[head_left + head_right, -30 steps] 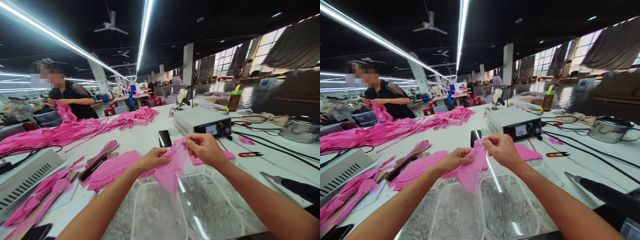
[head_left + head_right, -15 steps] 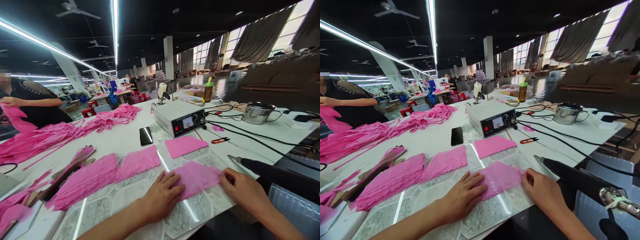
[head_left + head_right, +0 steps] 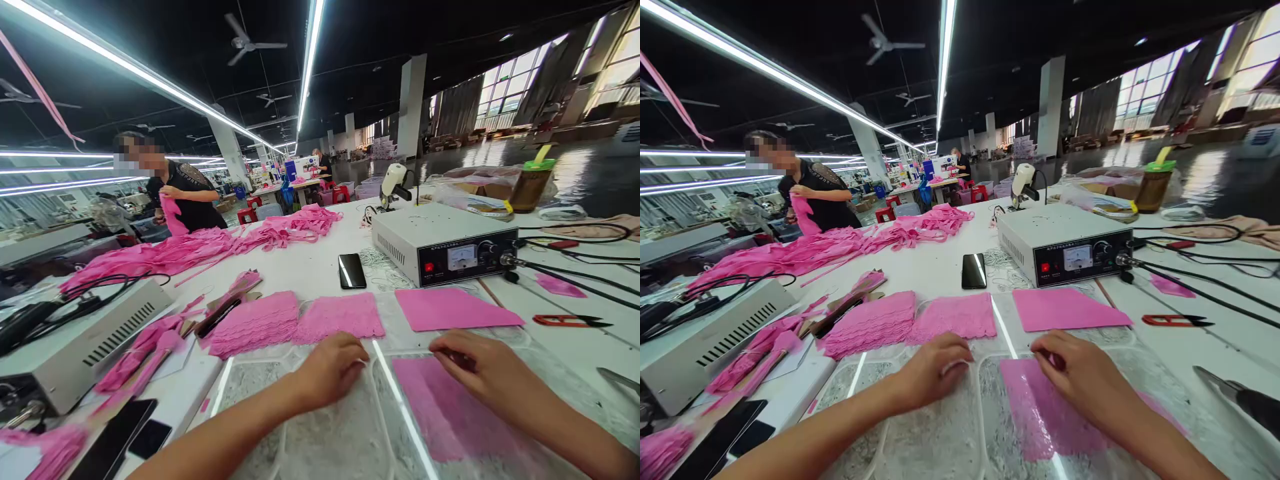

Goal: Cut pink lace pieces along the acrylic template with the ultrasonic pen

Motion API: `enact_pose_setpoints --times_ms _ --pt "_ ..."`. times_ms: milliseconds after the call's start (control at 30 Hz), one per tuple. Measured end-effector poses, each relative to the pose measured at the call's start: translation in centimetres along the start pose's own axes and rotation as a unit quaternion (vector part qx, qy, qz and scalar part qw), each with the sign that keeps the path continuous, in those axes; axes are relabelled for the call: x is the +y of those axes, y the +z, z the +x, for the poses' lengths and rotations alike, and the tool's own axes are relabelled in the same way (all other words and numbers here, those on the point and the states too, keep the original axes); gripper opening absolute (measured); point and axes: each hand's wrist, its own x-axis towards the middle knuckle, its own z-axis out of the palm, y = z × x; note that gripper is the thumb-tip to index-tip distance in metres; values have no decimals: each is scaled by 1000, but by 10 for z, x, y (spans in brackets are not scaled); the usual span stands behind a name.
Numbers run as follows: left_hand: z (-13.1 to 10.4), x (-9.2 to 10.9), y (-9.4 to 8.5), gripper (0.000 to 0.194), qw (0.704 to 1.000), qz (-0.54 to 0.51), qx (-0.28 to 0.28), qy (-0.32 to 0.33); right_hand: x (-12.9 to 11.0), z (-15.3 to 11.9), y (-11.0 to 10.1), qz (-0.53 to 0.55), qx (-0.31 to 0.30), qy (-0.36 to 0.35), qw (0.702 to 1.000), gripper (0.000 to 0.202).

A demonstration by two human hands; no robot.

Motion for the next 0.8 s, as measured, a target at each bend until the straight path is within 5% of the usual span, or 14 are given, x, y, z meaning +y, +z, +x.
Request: enact_pose_setpoints --times_ms 167,300,433,800 --pt "-26 -51 -26 12 991 77 31 -109 -49 58 40 -28 -116 -158 980 19" --pt "-40 -63 -24 23 985 113 15 -127 -70 77 74 -48 -153 -212 964 17" --pt "-41 -63 -18 24 983 129 4 -130 -69 86 90 -59 -173 -209 961 18" --pt "-15 -57 -11 25 977 152 -12 -147 -53 104 89 34 -208 -142 967 20"
